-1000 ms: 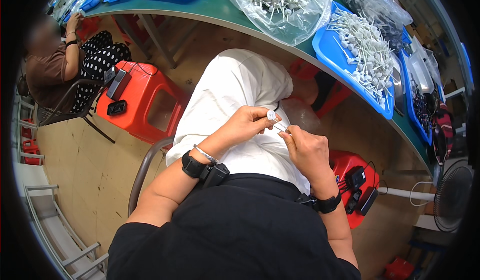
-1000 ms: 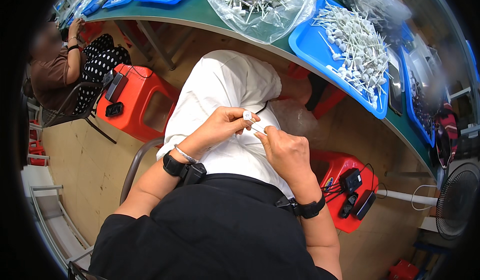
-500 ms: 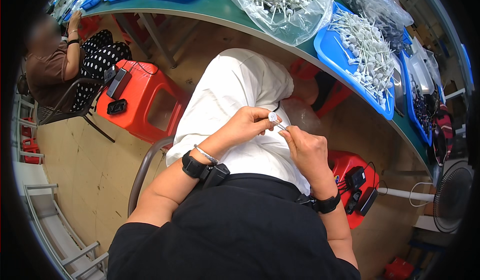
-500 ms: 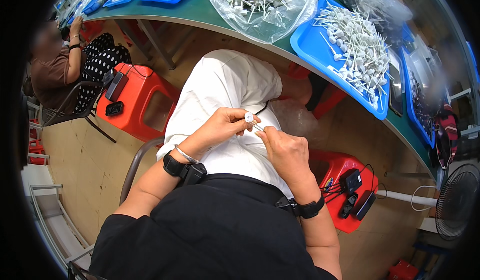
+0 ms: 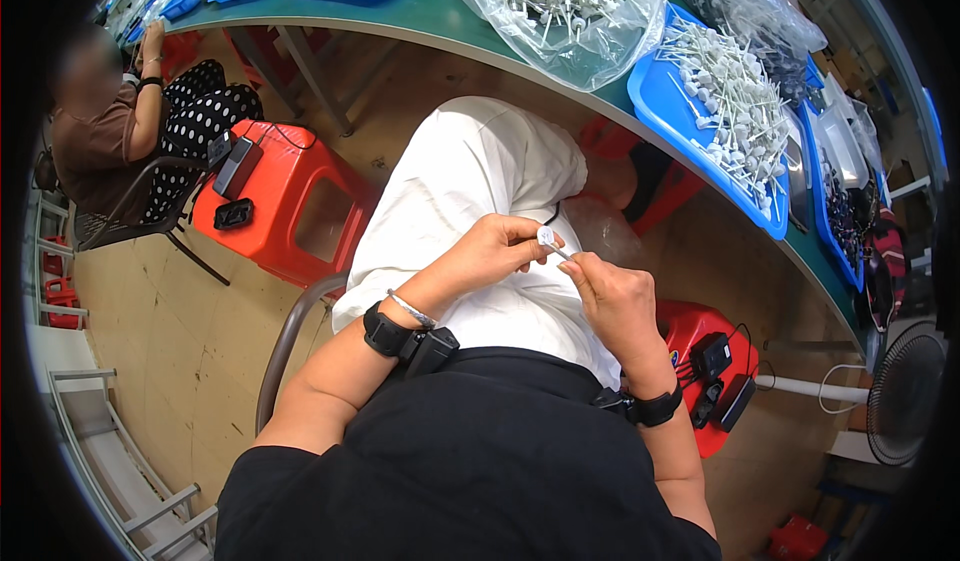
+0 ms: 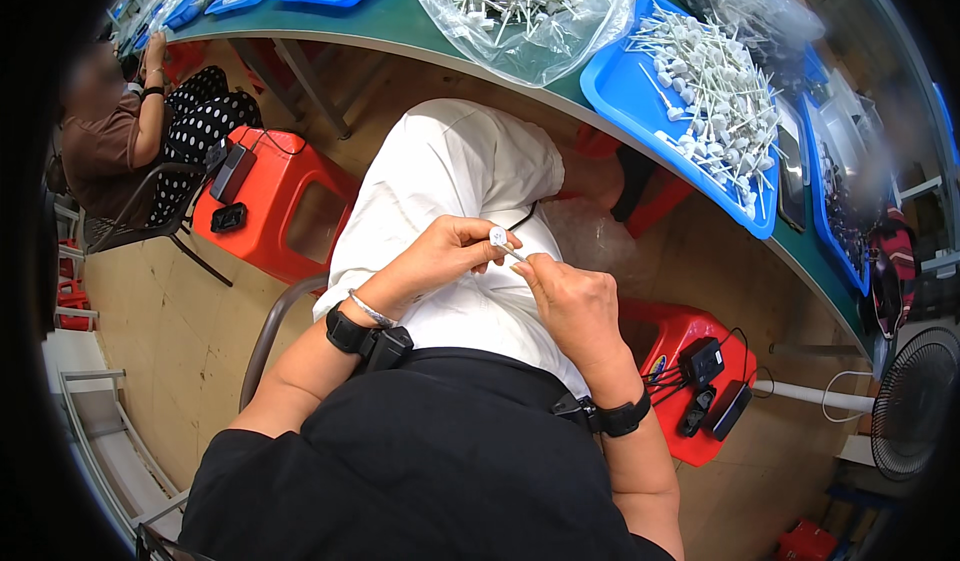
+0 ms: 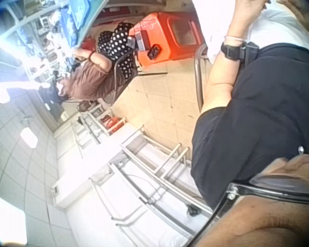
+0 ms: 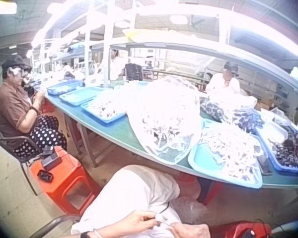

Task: Manually assembling small white plastic connectors by inserting and bending metal wires using a small tool.

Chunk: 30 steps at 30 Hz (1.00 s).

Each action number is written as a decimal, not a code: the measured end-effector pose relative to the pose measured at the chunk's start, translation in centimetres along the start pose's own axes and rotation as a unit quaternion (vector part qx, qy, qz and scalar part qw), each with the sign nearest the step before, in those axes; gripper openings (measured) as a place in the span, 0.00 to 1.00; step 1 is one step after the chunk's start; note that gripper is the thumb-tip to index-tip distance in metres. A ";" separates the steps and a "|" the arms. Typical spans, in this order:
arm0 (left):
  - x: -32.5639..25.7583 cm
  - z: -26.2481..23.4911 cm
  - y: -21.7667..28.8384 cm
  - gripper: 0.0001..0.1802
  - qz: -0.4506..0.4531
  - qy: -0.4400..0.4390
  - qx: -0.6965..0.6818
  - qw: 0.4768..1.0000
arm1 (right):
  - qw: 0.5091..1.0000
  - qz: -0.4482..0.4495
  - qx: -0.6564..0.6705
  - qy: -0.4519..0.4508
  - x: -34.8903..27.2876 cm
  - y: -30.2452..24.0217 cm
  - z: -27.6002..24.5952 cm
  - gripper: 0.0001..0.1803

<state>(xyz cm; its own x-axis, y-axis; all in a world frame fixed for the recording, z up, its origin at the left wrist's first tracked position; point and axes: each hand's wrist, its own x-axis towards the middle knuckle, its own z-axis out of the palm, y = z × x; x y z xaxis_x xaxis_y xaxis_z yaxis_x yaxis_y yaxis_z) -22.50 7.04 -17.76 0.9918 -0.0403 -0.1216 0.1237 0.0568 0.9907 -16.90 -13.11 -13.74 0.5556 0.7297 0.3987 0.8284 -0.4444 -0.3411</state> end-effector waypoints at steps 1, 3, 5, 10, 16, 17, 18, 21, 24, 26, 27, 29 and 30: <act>0.0 0.0 0.0 0.13 0.000 0.000 0.000 1.000 | 1.000 0.000 0.000 0.000 0.0 0.0 0.0 0.13; 0.0 0.0 0.2 0.13 -0.003 -0.001 0.002 1.000 | 1.000 0.000 0.002 0.002 0.0 0.0 0.0 0.12; 0.0 0.0 0.2 0.13 -0.004 0.001 -0.002 1.000 | 1.000 0.012 0.014 -0.012 -0.1 0.1 0.0 0.12; 0.0 0.0 -0.1 0.12 0.003 0.004 -0.008 1.000 | 0.987 0.083 0.129 -0.050 -0.2 -0.1 0.1 0.12; -0.1 -0.1 0.2 0.12 -0.002 0.013 0.009 1.000 | 0.944 0.189 0.243 -0.120 0.0 -0.5 -0.4 0.11; 0.0 -0.1 0.1 0.13 0.001 0.011 0.002 1.000 | 0.963 0.151 0.197 -0.100 0.0 -0.5 -0.4 0.11; 0.0 -0.1 0.0 0.13 0.005 0.010 -0.004 1.000 | 0.979 0.112 0.151 -0.079 0.0 -0.5 -0.5 0.11; 0.0 -0.2 0.0 0.13 0.000 0.002 -0.010 1.000 | 0.988 0.085 0.115 -0.055 0.1 -0.5 -0.8 0.11; 0.2 -0.2 -0.2 0.14 -0.010 -0.004 0.001 1.000 | 0.994 0.061 0.087 -0.035 0.1 -0.5 -0.6 0.11; 0.2 -0.1 -0.1 0.13 -0.013 -0.008 0.009 1.000 | 0.996 0.049 0.072 -0.028 0.0 -0.3 -0.4 0.11; 0.1 -0.1 -0.1 0.13 -0.017 -0.011 0.016 1.000 | 0.997 0.035 0.059 -0.021 0.0 -0.3 -0.3 0.11; 0.1 -0.1 0.0 0.13 -0.016 -0.012 0.018 1.000 | 0.999 0.025 0.044 -0.016 0.0 -0.2 -0.2 0.11; 0.1 0.0 0.0 0.13 -0.015 -0.013 0.020 1.000 | 0.999 0.014 0.030 -0.011 0.0 -0.1 -0.2 0.12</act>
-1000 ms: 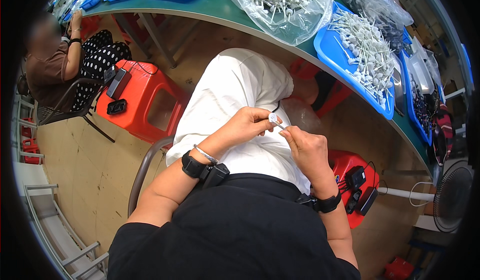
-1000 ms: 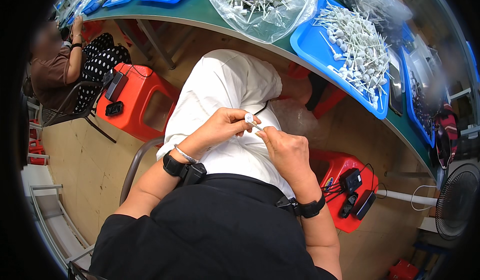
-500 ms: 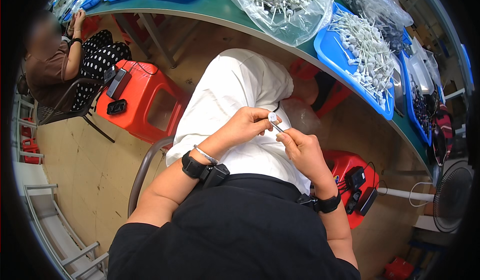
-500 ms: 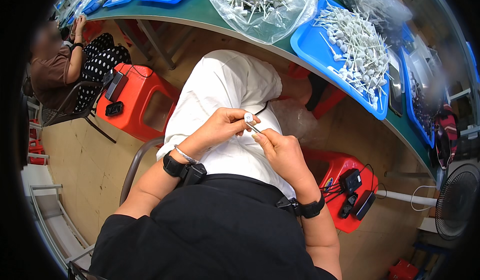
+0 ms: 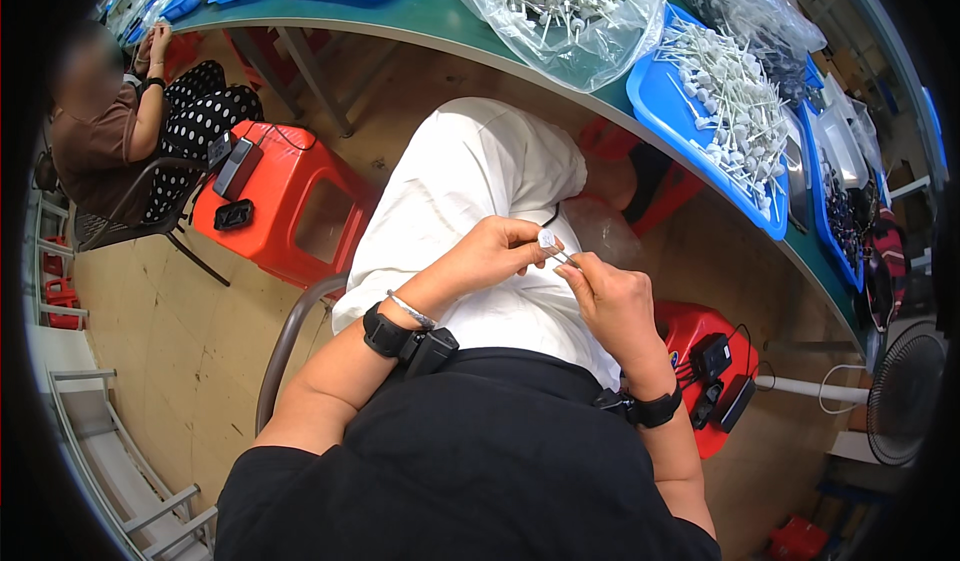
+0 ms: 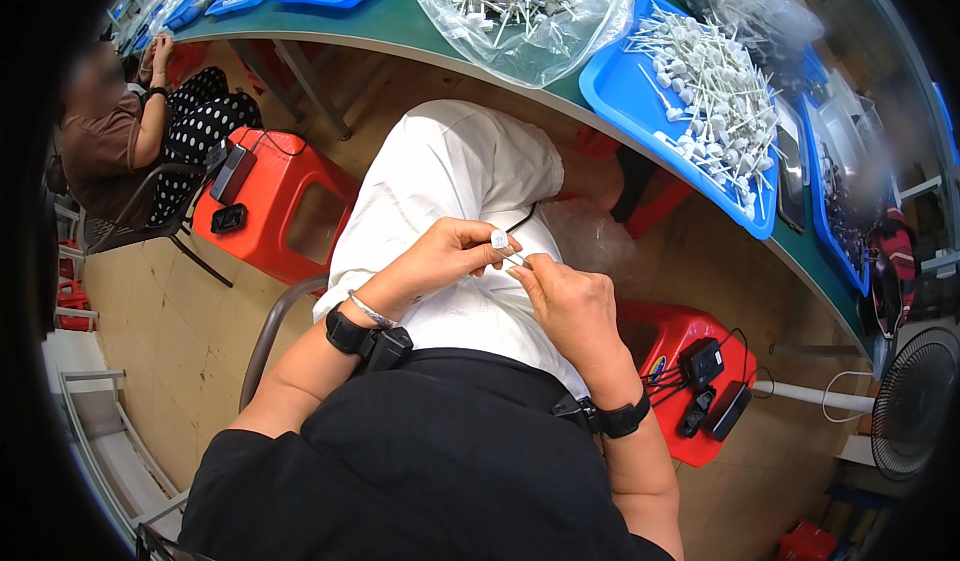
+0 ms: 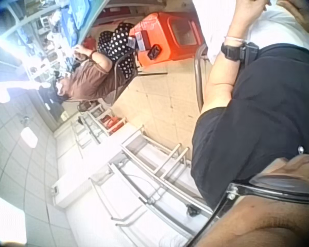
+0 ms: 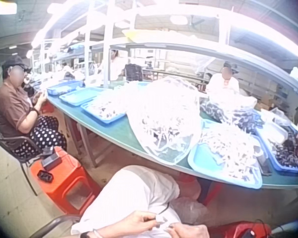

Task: Manually assembling small white plastic connectors by inserting and bending metal wires using a small tool.

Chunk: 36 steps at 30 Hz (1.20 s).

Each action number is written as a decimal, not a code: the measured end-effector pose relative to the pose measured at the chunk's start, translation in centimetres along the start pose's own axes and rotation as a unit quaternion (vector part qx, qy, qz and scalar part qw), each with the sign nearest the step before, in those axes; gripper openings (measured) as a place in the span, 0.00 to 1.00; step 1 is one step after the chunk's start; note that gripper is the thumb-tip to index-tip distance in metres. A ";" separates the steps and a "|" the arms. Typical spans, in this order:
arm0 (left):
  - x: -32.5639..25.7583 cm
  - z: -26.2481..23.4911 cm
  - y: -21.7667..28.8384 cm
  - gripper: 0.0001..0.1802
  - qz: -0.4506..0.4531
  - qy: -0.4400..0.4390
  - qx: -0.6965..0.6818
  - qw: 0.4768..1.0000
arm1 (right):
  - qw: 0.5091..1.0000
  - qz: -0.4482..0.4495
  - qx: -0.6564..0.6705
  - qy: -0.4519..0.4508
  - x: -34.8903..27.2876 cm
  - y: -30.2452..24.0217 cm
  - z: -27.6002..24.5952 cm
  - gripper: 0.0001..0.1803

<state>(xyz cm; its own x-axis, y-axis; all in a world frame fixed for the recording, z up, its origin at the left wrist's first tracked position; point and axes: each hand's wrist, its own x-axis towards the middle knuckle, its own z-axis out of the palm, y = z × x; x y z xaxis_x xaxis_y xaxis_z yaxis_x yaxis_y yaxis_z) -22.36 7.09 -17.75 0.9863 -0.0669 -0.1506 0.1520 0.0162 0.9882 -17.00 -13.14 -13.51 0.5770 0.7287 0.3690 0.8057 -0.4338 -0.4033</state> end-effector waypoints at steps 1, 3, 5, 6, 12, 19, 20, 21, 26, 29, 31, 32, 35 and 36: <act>0.0 0.0 -0.1 0.13 0.000 0.000 0.000 1.000 | 1.000 0.000 0.000 0.000 0.0 0.0 0.0 0.12; 0.1 -0.1 -0.5 0.13 -0.001 0.003 0.012 1.000 | 1.000 -0.009 -0.019 0.000 0.0 0.1 0.0 0.12; 0.1 -0.1 -0.6 0.13 -0.002 0.002 0.018 1.000 | 0.999 -0.021 -0.034 0.007 0.1 0.0 0.0 0.13; 0.1 -0.2 -0.6 0.13 -0.003 0.001 0.024 1.000 | 0.998 -0.033 -0.049 0.014 0.1 0.0 0.0 0.13; 0.0 -0.2 -0.3 0.14 -0.006 -0.008 0.029 1.000 | 0.979 -0.087 -0.184 0.007 0.4 -0.3 -0.7 0.13; -0.1 0.1 0.1 0.10 -0.008 0.005 -0.006 1.000 | 0.980 -0.092 -0.179 0.005 0.4 -0.2 -0.5 0.13; -0.1 0.1 0.1 0.10 -0.004 0.003 -0.011 1.000 | 0.979 -0.094 -0.180 0.005 0.4 -0.2 -0.6 0.13; -0.1 0.1 0.1 0.10 0.000 0.002 -0.015 1.000 | 0.979 -0.096 -0.181 0.005 0.4 -0.2 -0.6 0.12; -0.1 0.0 0.2 0.13 -0.007 -0.001 -0.001 1.000 | 0.972 -0.109 -0.205 0.020 0.3 0.0 -0.5 0.12; -0.2 0.0 0.4 0.14 -0.014 0.000 0.005 1.000 | 0.968 -0.114 -0.221 0.029 0.1 0.1 -0.3 0.13; -0.2 0.0 0.5 0.15 -0.022 0.001 0.005 1.000 | 0.966 -0.118 -0.227 0.033 0.1 0.1 -0.2 0.14; -0.2 0.0 0.5 0.14 -0.026 0.001 -0.003 1.000 | 0.965 -0.120 -0.231 0.037 0.0 0.1 -0.1 0.14; -0.2 0.0 0.4 0.14 -0.034 0.000 -0.016 0.999 | 0.966 -0.113 -0.227 0.044 0.1 -0.2 0.1 0.14; -0.2 -0.1 0.4 0.14 -0.038 -0.002 -0.020 0.999 | 0.969 -0.104 -0.218 0.048 0.1 -0.3 0.1 0.14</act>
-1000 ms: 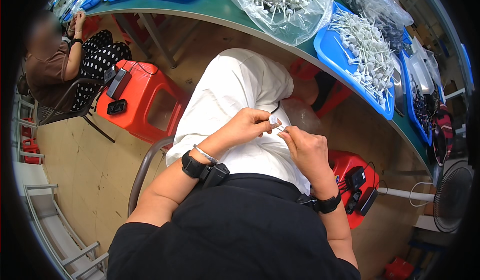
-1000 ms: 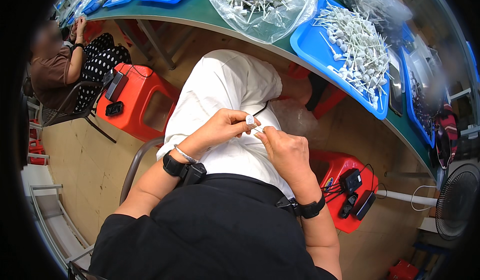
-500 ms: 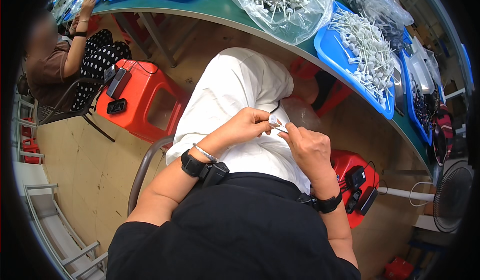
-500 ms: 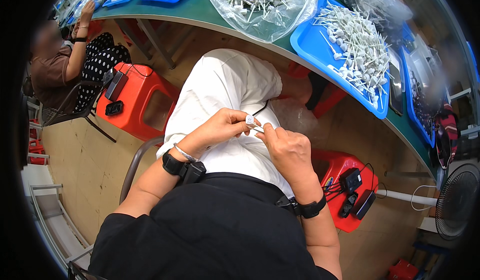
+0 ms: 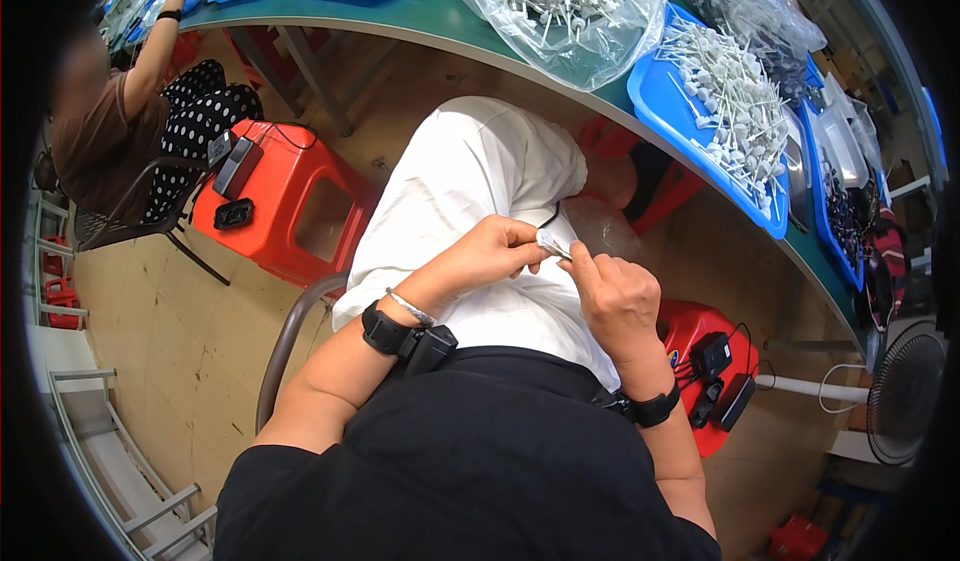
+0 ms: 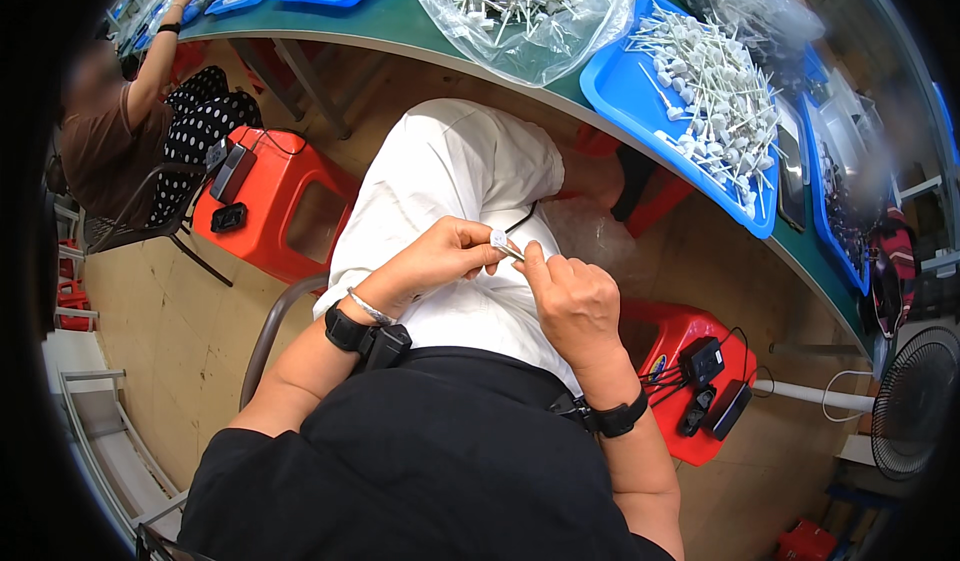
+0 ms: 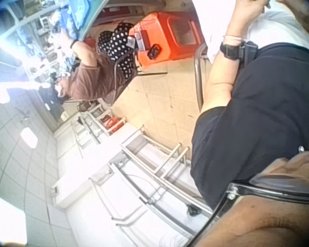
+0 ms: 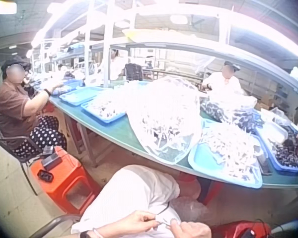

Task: Manually assembling small white plastic connectors by inserting and bending metal wires using a small tool.

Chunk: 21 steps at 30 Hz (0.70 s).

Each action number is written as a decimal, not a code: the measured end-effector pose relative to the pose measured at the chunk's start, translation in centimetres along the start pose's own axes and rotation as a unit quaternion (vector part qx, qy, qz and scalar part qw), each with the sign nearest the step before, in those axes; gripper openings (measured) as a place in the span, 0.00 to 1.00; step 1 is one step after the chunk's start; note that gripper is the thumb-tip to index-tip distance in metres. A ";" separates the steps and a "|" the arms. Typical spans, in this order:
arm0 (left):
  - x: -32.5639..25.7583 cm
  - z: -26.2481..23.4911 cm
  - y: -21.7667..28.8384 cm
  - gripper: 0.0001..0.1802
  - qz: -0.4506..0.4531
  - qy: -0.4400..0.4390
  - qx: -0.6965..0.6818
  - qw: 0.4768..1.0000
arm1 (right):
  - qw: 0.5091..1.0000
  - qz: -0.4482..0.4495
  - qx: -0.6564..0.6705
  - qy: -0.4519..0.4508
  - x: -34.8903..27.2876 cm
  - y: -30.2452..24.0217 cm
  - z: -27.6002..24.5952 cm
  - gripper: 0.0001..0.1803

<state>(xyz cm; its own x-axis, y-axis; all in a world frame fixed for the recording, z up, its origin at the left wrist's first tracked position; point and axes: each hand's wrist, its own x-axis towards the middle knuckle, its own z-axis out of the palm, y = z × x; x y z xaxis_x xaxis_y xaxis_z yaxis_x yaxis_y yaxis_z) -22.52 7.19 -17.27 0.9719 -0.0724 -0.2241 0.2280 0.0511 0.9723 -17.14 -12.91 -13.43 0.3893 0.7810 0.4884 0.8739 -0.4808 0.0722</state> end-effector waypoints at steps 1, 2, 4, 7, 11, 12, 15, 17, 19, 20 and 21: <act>0.0 0.0 0.1 0.14 0.000 0.000 0.000 1.000 | 1.000 0.000 0.000 0.000 0.0 0.0 0.1 0.14; 0.0 0.0 0.2 0.14 0.000 0.000 -0.001 1.000 | 1.000 0.003 0.004 0.005 -0.1 0.1 0.2 0.14; -0.1 0.0 0.3 0.15 -0.001 0.002 -0.002 1.000 | 1.000 0.006 0.009 0.010 -0.1 0.1 0.2 0.14; 0.0 -0.1 0.0 0.16 -0.003 0.008 0.008 1.000 | 1.000 0.008 0.009 0.012 0.0 0.0 0.0 0.14; 0.1 -0.3 -0.3 0.14 0.003 0.014 0.030 0.999 | 1.000 -0.002 0.012 0.018 0.0 -0.1 0.1 0.14; 0.2 -0.3 -0.3 0.12 0.005 0.008 0.041 0.999 | 1.000 -0.010 0.005 0.018 0.0 0.0 0.1 0.15; 0.1 -0.2 -0.2 0.12 0.002 0.014 0.023 1.000 | 1.000 0.006 -0.005 0.013 -0.1 0.1 0.1 0.15; 0.1 -0.1 -0.3 0.12 0.007 0.014 0.010 1.000 | 1.000 0.005 0.003 0.016 -0.2 0.1 0.4 0.15; 0.2 -0.1 -0.5 0.12 0.012 0.014 -0.003 1.000 | 1.000 0.005 0.010 0.018 -0.3 0.1 0.4 0.15; 0.2 -0.1 -0.6 0.11 0.010 0.017 -0.009 1.000 | 1.000 0.014 0.016 0.014 -0.2 -0.1 0.4 0.14; 0.2 -0.1 -0.7 0.11 0.009 0.019 -0.015 1.000 | 0.999 0.023 0.021 0.011 -0.2 -0.2 0.4 0.13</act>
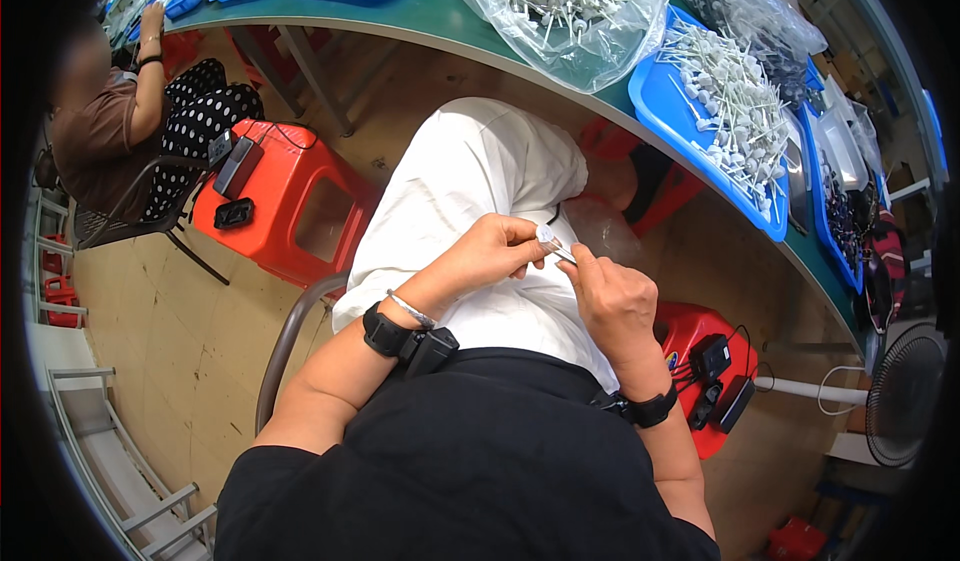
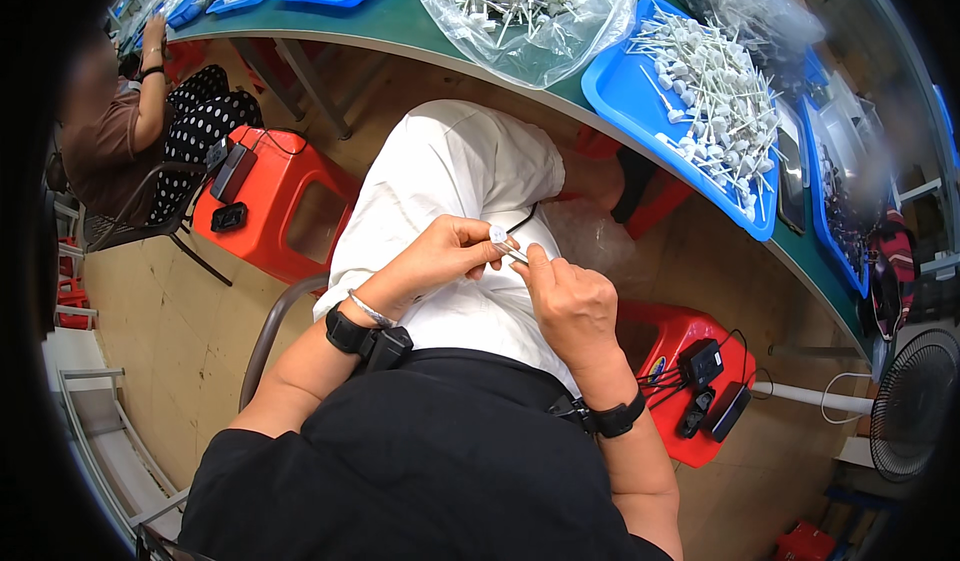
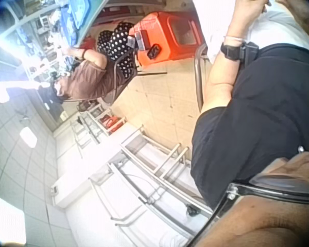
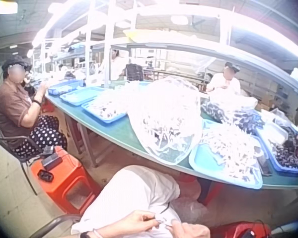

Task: Manually assembling small white plastic connectors by inserting and bending metal wires using a small tool.

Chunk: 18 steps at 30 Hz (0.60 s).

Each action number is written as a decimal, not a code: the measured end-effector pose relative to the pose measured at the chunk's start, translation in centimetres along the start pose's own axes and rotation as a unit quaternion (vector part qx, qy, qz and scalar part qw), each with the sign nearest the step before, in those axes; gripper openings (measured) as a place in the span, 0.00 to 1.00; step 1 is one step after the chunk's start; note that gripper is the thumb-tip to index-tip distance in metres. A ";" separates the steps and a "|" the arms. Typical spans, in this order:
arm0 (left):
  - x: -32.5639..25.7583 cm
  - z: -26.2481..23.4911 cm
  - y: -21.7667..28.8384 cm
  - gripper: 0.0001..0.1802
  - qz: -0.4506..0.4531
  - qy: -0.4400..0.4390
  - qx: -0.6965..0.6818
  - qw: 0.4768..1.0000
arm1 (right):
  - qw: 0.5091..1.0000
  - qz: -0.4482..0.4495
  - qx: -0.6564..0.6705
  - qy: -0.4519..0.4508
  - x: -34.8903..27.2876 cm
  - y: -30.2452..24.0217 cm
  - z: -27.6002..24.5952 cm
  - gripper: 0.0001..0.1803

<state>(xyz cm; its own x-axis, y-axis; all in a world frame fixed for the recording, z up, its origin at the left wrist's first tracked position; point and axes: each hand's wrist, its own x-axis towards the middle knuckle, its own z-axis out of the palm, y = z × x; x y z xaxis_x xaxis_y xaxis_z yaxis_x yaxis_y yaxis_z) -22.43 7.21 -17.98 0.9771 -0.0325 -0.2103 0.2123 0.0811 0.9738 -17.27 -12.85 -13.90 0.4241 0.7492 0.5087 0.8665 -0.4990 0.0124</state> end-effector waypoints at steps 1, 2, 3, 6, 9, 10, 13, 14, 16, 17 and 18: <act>0.0 0.0 0.0 0.11 0.000 0.000 0.000 1.000 | 1.000 0.000 0.000 0.000 0.0 -0.1 0.0 0.13; -0.1 0.1 0.1 0.11 0.002 0.003 -0.007 1.000 | 1.000 0.004 0.002 -0.001 0.0 -0.1 0.1 0.13; -0.1 0.1 0.2 0.11 0.004 0.005 -0.013 1.000 | 1.000 0.008 0.003 -0.002 -0.1 -0.2 0.1 0.13; -0.1 0.2 0.6 0.13 0.005 0.010 0.005 1.000 | 1.000 0.019 0.009 0.000 -0.2 -0.4 0.4 0.12; 0.0 0.4 0.4 0.13 0.009 0.018 -0.006 1.000 | 0.999 0.030 0.022 -0.005 -0.2 -0.6 0.4 0.10; 0.0 0.6 0.5 0.13 0.010 0.018 -0.005 1.000 | 0.999 0.030 0.022 -0.005 -0.2 -0.6 0.4 0.10; -0.2 0.9 0.8 0.13 0.025 0.033 -0.031 0.999 | 0.997 0.050 0.062 -0.004 -0.3 -0.8 0.6 0.09; -0.1 1.0 0.6 0.13 0.030 0.037 -0.039 0.998 | 0.995 0.057 0.083 -0.009 -0.3 -0.9 0.7 0.09; -0.1 1.0 0.6 0.13 0.037 0.041 -0.047 0.997 | 0.993 0.065 0.102 -0.013 -0.3 -0.9 0.6 0.08; -0.1 1.0 0.8 0.13 0.040 0.040 -0.051 0.997 | 0.992 0.069 0.108 -0.015 -0.3 -0.9 0.5 0.08; -0.2 1.1 0.8 0.13 0.043 0.040 -0.056 0.997 | 0.991 0.074 0.114 -0.018 -0.2 -0.9 0.4 0.08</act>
<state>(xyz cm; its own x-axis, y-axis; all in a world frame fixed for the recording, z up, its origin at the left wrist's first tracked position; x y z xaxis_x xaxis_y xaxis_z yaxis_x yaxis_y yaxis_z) -22.44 6.23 -17.05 0.9887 0.0584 -0.1377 0.1244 0.1900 0.9739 -18.01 -12.40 -14.42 0.5563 0.6921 0.4600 0.8294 -0.4963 -0.2564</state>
